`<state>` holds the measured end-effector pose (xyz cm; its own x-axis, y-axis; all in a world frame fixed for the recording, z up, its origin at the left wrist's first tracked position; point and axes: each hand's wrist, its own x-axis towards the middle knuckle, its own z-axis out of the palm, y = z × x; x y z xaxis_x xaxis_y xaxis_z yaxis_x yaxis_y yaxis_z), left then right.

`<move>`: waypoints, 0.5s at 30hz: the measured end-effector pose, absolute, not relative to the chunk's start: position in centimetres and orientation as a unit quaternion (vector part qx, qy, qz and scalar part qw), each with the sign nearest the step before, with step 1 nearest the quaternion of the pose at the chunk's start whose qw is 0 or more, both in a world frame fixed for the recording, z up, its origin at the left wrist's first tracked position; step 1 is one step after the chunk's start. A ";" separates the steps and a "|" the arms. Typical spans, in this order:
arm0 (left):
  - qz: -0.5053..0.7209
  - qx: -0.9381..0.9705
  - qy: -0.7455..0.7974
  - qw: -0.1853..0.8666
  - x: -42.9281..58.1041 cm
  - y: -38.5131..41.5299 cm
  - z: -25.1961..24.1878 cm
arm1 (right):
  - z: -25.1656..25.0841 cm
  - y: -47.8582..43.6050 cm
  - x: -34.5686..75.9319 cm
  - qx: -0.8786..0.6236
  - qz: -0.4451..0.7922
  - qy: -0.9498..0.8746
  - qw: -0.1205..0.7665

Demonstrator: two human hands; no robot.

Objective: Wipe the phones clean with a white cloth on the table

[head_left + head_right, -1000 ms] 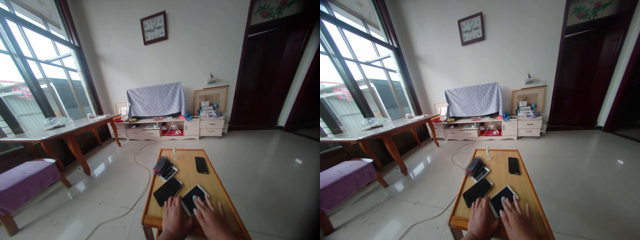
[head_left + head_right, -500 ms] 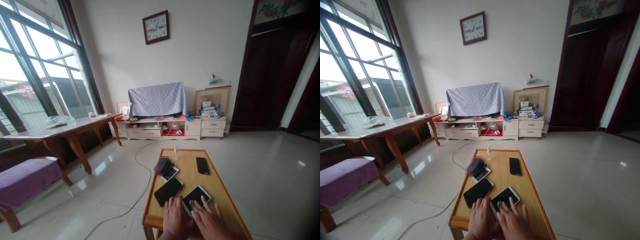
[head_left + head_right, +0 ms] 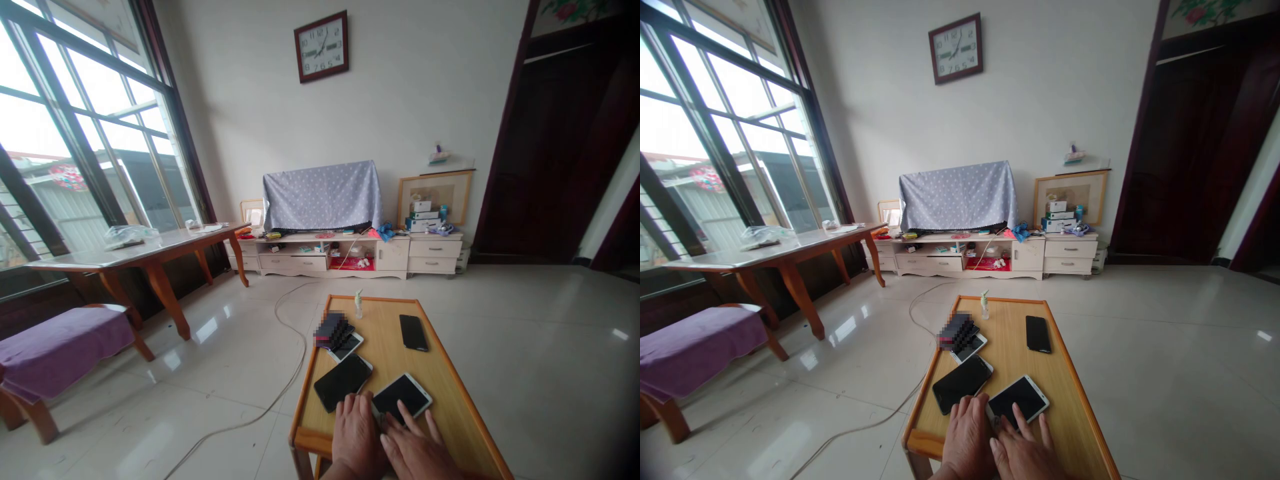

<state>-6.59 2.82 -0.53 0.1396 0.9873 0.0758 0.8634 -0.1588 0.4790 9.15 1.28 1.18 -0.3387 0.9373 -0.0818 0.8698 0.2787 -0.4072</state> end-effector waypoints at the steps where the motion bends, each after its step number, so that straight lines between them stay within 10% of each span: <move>1: 0.188 0.737 0.628 0.165 -6.7 2.9 -0.6 | 1.4 1.2 8.6 -0.567 0.190 -0.797 0.087; 15: 0.198 0.734 0.630 0.158 -6.7 2.8 -1.6 | 1.5 1.2 8.1 -0.564 0.177 -0.803 0.080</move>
<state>-6.70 2.81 -1.61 0.1285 0.9874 0.0923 0.8621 -0.1572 0.4817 8.15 1.20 1.46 -0.3516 0.9335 -0.0712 0.8771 0.3018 -0.3737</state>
